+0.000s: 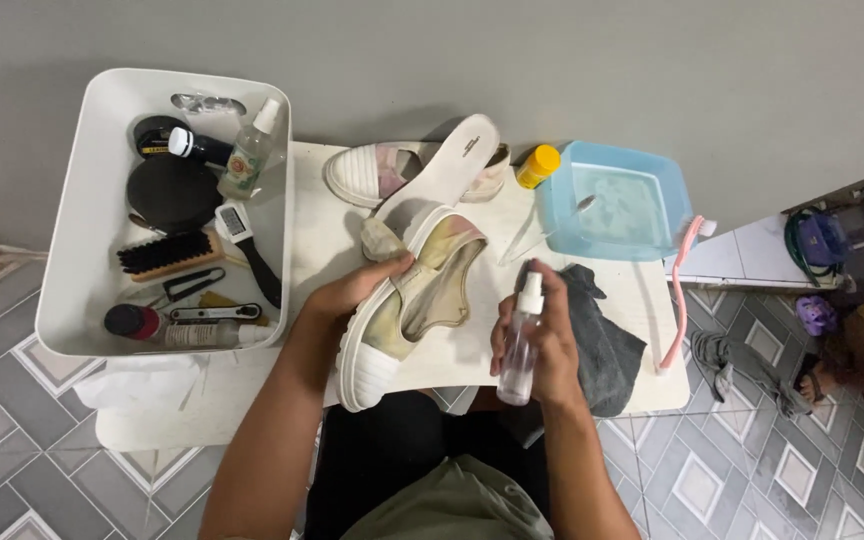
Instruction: The person cleans a white sneaker by applying liquid from a bottle and scrubbing with a toothbrush. They then wipe the shoe with a cloth and continue scrubbing the sole with the toothbrush.
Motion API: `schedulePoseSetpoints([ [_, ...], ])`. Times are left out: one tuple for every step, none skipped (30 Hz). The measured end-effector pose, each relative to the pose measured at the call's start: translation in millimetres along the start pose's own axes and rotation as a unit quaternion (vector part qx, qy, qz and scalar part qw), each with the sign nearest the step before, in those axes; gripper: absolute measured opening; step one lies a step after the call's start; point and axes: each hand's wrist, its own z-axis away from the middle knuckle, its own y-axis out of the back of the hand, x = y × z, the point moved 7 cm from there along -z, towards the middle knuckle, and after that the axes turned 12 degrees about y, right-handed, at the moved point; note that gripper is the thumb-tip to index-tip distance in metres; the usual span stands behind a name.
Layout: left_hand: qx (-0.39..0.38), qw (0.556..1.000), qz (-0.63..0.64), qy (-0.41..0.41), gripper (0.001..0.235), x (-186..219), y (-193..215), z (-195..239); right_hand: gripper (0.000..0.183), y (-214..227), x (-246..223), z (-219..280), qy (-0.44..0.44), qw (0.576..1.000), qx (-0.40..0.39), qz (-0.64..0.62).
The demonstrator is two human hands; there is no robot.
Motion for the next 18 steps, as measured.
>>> schedulePoseSetpoints([
  [0.0,1.0,0.0,0.001,0.066,6.0,-5.5,6.7,0.08,0.3,1.1,0.8,0.0,1.0,0.001,0.0],
  [0.001,0.999,-0.035,-0.005,0.069,10.2,-11.4,14.8,0.079,1.2,2.6,3.3,-0.002,0.996,-0.011,0.087],
  [0.002,0.997,-0.071,-0.012,0.072,14.1,-17.1,23.0,0.079,1.8,4.3,6.1,-0.004,0.985,-0.022,0.173],
  [0.003,0.998,-0.067,-0.01,0.072,13.9,-15.1,23.1,0.079,-6.1,0.0,7.5,-0.008,0.985,-0.023,0.173],
  [0.011,0.994,-0.106,-0.023,0.071,15.8,-14.1,23.8,0.075,-14.9,-4.2,8.8,-0.015,0.962,-0.052,0.269],
  [0.017,0.988,-0.147,-0.038,0.071,19.6,-13.9,23.7,0.071,-23.2,-9.1,8.7,-0.018,0.929,-0.08,0.362],
  [0.016,0.989,-0.145,-0.037,0.071,21.2,-19.2,26.3,0.071,-24.8,-7.6,10.6,-0.02,0.928,-0.081,0.363],
  [0.024,0.985,-0.162,-0.052,0.075,25.5,-24.6,29.5,0.068,-26.8,-8.4,11.3,-0.006,0.912,-0.087,0.401],
  [0.032,0.981,-0.178,-0.066,0.079,29.8,-30.3,33.1,0.066,-29.1,-9.4,12.1,0.007,0.894,-0.093,0.438],
  [0.033,0.981,-0.178,-0.068,0.079,27.0,-28.1,29.5,0.066,-33.5,-13.2,11.2,0.008,0.894,-0.094,0.439],
  [0.04,0.982,-0.17,-0.07,0.076,24.7,-24.6,26.1,0.063,-35.9,-15.1,10.6,-0.011,0.88,-0.094,0.466],
  [0.049,0.983,-0.161,-0.073,0.073,22.8,-20.7,23.3,0.061,-38.8,-16.9,9.5,-0.03,0.865,-0.095,0.493],
  [0.05,0.983,-0.161,-0.075,0.073,16.2,-8.4,12.9,0.061,-39.1,-16.3,8.8,-0.028,0.864,-0.097,0.492],
  [0.058,0.98,-0.173,-0.083,0.074,9.3,4.3,2.9,0.059,-37.7,-13.1,10.2,-0.046,0.858,-0.099,0.502],
  [0.066,0.976,-0.185,-0.091,0.076,2.3,17.1,-7.7,0.057,-35.8,-9.6,11.5,-0.065,0.851,-0.101,0.511],
  [0.067,0.976,-0.185,-0.09,0.076,-1.9,25.6,-16.1,0.057,-33.1,-4.8,12.9,-0.066,0.852,-0.1,0.51],
  [0.062,0.976,-0.187,-0.095,0.076,-5.6,33.2,-24.5,0.056,-29.8,1.2,14.6,-0.075,0.846,-0.105,0.518],
  [0.056,0.975,-0.189,-0.099,0.077,-10.6,40.2,-33.0,0.054,-26.1,6.9,17.6,-0.085,0.84,-0.109,0.525],
])
